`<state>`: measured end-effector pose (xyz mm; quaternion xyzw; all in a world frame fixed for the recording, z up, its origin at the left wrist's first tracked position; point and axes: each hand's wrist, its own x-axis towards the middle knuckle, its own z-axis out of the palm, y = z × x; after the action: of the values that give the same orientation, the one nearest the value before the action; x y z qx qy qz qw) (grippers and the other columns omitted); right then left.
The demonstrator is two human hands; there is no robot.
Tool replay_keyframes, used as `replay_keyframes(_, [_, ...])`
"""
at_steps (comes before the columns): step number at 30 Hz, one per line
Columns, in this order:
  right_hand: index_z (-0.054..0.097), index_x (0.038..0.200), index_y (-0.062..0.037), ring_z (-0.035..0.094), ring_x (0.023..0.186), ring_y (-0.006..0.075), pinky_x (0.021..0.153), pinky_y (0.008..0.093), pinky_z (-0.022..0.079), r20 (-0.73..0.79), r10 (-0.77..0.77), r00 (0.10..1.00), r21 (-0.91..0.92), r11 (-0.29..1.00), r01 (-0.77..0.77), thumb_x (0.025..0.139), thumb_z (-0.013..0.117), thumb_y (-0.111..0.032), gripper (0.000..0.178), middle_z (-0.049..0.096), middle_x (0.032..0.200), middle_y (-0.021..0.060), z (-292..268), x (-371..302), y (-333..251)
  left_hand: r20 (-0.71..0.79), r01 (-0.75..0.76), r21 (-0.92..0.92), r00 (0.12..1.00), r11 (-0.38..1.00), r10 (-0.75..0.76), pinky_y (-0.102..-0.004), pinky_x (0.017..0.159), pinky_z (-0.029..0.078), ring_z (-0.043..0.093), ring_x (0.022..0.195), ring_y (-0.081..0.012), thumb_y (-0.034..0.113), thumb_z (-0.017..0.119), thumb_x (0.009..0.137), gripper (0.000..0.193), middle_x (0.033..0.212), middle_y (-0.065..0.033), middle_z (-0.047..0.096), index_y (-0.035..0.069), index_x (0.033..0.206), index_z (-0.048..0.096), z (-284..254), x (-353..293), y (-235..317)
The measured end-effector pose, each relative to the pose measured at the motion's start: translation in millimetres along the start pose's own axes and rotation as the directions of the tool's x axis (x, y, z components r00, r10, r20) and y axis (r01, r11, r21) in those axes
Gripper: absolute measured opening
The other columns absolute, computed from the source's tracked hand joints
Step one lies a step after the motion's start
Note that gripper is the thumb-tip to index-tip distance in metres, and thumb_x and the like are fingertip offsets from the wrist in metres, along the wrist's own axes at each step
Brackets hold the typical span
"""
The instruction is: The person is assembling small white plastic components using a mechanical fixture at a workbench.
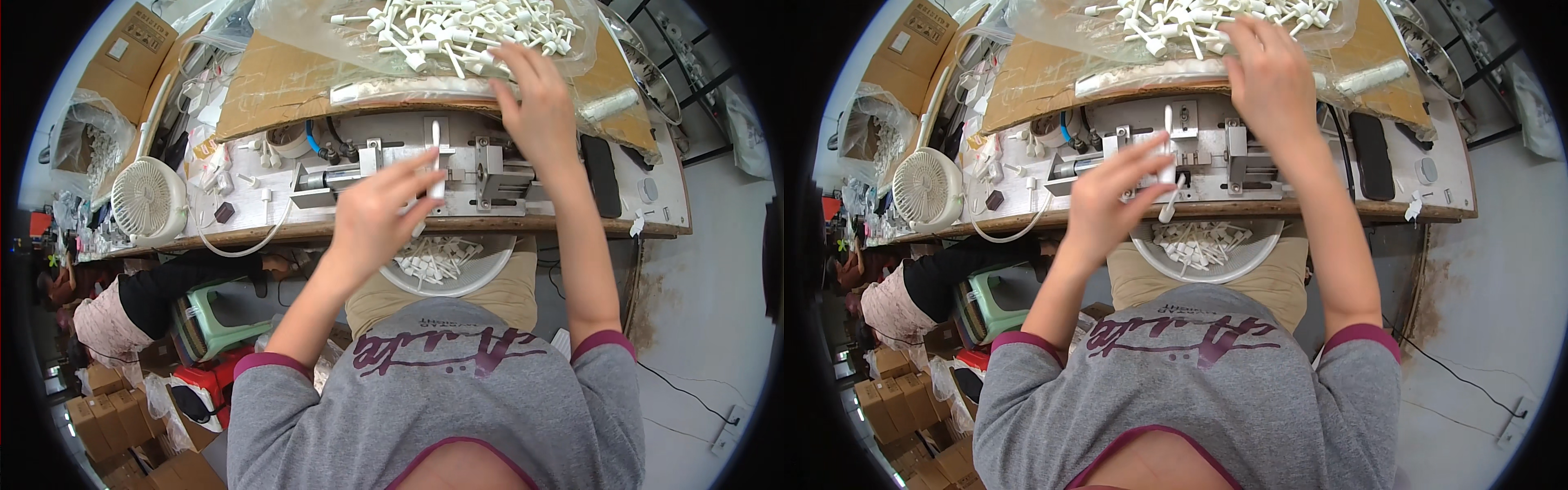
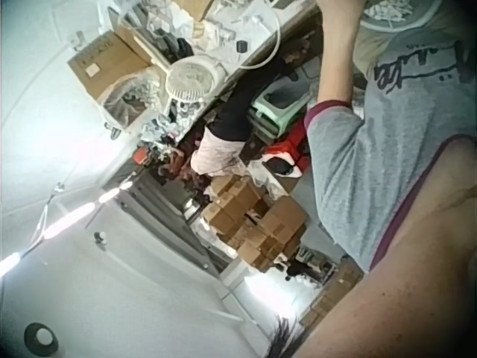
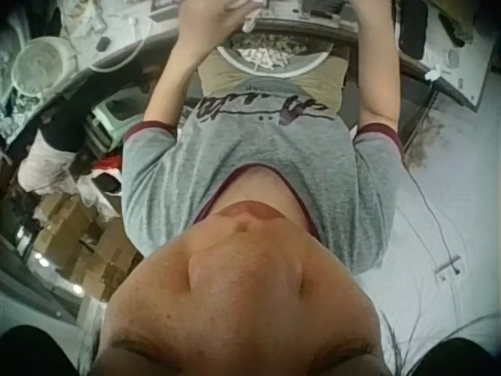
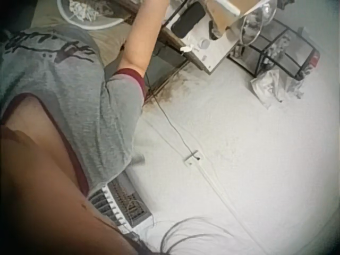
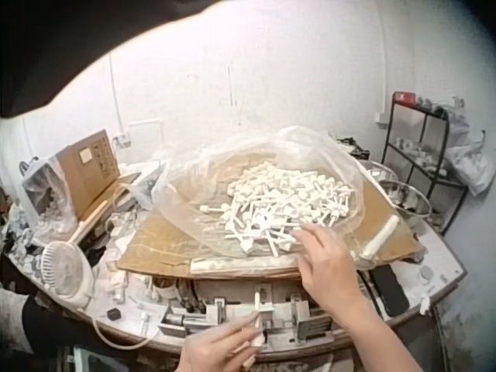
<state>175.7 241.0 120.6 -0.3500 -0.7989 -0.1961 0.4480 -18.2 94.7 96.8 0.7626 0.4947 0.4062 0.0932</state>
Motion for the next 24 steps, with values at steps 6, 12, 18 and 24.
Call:
replay_keyframes(6, [0.064,0.114,-0.0103,0.065,0.090,0.0277,0.081,0.0400,0.050,0.334,0.027,0.942,0.084,0.995,-0.058,0.086,0.066,-0.008,0.029,0.066,0.102,0.0081,25.7,2.6,18.7,0.125,-0.098,0.346,0.991,0.933,0.058,-0.0284,0.056,0.049,0.064,0.061,-0.0175,0.014,0.077,0.074,0.027,0.122,-0.0048,0.068,0.008,0.099,0.072,41.3,-43.9,-17.5])
replay_keyframes(12, [0.065,0.101,-0.0054,0.063,0.070,0.0154,0.063,0.0286,0.051,0.347,0.140,0.928,0.329,0.908,-0.260,0.081,0.074,-0.011,0.023,0.065,0.092,0.0033,1.2,1.8,-12.6,0.181,-0.117,0.401,0.982,0.908,0.046,-0.0283,0.057,0.048,0.061,0.056,-0.0175,0.013,0.076,0.073,0.027,0.122,-0.0072,0.067,0.006,0.099,0.071,46.1,-33.3,-16.1])
replay_keyframes(18, [0.065,0.094,-0.0011,0.060,0.070,0.0055,0.057,0.0202,0.049,0.368,0.374,0.851,0.427,0.745,-0.512,0.074,0.082,-0.007,0.027,0.064,0.090,0.0003,-13.0,-9.6,-21.1,0.175,-0.155,0.457,0.981,0.876,0.083,-0.0278,0.057,0.047,0.063,0.057,-0.0168,0.012,0.076,0.073,0.027,0.119,-0.0109,0.068,0.003,0.098,0.070,44.5,-40.1,-5.6])
replay_keyframes(24, [0.067,0.098,-0.0017,0.067,0.079,0.0135,0.062,0.0257,0.054,0.318,0.471,0.823,0.675,0.497,-0.545,0.078,0.078,-0.006,0.024,0.065,0.096,0.0057,-14.7,-18.1,-28.0,0.165,-0.080,0.442,0.986,0.894,0.007,-0.0281,0.057,0.048,0.063,0.056,-0.0183,0.014,0.076,0.072,0.027,0.118,-0.0079,0.069,0.007,0.098,0.071,45.1,-35.7,-17.7])
